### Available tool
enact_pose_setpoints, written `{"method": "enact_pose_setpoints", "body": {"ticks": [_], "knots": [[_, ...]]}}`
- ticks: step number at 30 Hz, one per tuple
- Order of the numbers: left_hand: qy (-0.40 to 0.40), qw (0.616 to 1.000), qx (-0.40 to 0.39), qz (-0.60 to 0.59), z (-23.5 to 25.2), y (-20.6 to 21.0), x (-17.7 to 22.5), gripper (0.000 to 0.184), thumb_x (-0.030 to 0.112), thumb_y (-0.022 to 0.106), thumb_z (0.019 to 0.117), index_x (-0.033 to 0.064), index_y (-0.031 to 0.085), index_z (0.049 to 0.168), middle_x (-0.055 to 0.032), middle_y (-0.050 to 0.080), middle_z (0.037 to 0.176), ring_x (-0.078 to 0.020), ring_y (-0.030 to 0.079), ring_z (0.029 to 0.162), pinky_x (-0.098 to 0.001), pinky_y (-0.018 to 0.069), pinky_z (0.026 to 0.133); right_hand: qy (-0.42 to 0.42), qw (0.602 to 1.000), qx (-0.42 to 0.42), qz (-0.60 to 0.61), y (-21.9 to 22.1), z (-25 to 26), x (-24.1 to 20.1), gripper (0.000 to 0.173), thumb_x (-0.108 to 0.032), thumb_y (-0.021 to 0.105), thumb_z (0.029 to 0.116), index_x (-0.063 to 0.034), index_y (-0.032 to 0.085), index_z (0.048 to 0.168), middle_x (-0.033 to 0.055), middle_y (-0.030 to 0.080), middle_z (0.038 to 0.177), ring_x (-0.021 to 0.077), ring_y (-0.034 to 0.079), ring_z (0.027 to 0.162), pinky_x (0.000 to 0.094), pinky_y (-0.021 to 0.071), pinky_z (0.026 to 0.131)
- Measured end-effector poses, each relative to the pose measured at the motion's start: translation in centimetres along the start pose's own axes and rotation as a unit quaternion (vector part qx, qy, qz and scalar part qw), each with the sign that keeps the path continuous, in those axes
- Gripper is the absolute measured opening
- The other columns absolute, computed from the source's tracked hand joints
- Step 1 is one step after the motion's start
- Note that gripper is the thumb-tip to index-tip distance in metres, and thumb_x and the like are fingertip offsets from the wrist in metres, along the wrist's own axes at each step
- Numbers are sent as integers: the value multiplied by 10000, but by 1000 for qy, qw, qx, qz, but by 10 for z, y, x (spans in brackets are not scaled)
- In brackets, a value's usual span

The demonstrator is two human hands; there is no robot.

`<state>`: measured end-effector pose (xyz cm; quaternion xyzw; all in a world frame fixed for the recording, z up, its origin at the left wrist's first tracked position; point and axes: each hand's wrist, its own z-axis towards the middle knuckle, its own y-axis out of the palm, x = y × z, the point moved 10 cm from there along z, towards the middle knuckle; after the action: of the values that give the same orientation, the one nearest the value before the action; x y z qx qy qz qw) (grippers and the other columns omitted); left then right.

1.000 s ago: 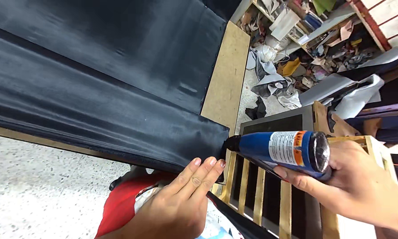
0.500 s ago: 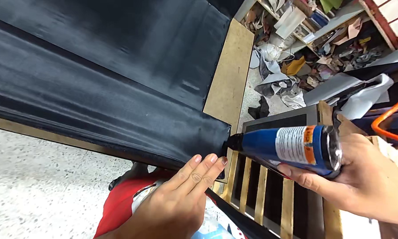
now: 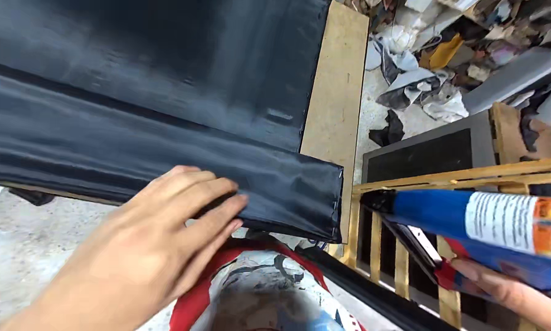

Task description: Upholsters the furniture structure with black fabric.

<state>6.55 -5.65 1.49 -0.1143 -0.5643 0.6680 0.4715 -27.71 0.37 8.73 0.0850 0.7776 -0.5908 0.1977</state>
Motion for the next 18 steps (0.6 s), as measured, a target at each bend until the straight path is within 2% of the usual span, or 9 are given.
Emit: {"method": "enact_pose_setpoints", "body": {"ticks": [3, 5, 6, 7, 8, 10, 12, 14, 18], "knots": [[47, 997, -61, 26, 8, -11, -26, 279, 291, 576, 1020, 131, 779, 1125, -72, 689, 1120, -267, 656, 1082, -463, 552, 919, 90, 993, 33, 75, 1, -27, 2, 344, -283, 767, 924, 17, 708, 1082, 140, 750, 976, 218, 739, 891, 455, 624, 831], [94, 991, -71, 65, 12, -11, -31, 283, 198, 527, 1008, 101, 764, 1129, -106, 702, 1081, -314, 666, 1038, -525, 528, 929, 154, 978, 80, 115, 6, -51, -7, 360, -228, 759, 930, 48, 651, 1132, 157, 734, 936, 247, 741, 816, 473, 638, 763], [114, 988, -68, 73, 13, -10, -31, 288, 174, 512, 1011, 71, 745, 1146, -132, 709, 1076, -340, 667, 1030, -553, 505, 935, 187, 965, 110, 148, 10, -64, -15, 435, -192, 758, 927, 42, 578, 1247, 163, 722, 963, 269, 741, 782, 486, 649, 718], [132, 987, -60, 65, 13, -11, -28, 279, 143, 510, 1017, 38, 731, 1152, -156, 717, 1062, -355, 678, 1016, -564, 507, 931, 222, 948, 132, 187, 18, -74, -26, 605, -161, 745, 930, -32, 429, 1430, 150, 690, 1057, 276, 735, 766, 479, 662, 683], [146, 987, -47, 42, 12, -14, -25, 253, 91, 514, 1012, 15, 719, 1140, -169, 720, 1032, -355, 689, 983, -555, 527, 907, 256, 927, 154, 225, 26, -82, -40, 789, -139, 741, 927, -164, 278, 1566, 129, 671, 1136, 276, 730, 734, 466, 668, 637], [142, 989, -18, -38, 11, -20, -28, 224, 28, 528, 985, 21, 709, 1117, -161, 718, 1001, -331, 695, 973, -526, 544, 917, 300, 894, 185, 277, 39, -86, -72, 992, -79, 718, 919, -376, 93, 1629, 109, 655, 1214, 286, 721, 672, 464, 665, 573], [127, 985, 10, -121, 10, -23, -38, 201, 19, 552, 973, 44, 729, 1066, -131, 723, 990, -290, 699, 995, -485, 556, 951, 343, 871, 199, 289, 54, -85, -104, 1045, -85, 705, 936, -448, 13, 1629, 104, 674, 1225, 280, 721, 655, 449, 661, 554], [130, 977, 2, -167, 10, -18, -44, 206, 9, 551, 964, 47, 742, 1032, -115, 726, 989, -271, 696, 1004, -456, 557, 955, 377, 851, 222, 290, 69, -80, -133, 1027, -138, 707, 952, -482, 10, 1623, 98, 686, 1175, 269, 699, 620, 429, 647, 528], [184, 967, -8, -174, 9, -9, -40, 234, -9, 517, 935, 20, 746, 975, -132, 733, 988, -301, 698, 971, -433, 566, 824, 408, 833, 294, 230, 85, -64, -172, 942, -243, 692, 951, -502, 80, 1619, 45, 716, 997, 232, 659, 516, 395, 620, 446]]}}
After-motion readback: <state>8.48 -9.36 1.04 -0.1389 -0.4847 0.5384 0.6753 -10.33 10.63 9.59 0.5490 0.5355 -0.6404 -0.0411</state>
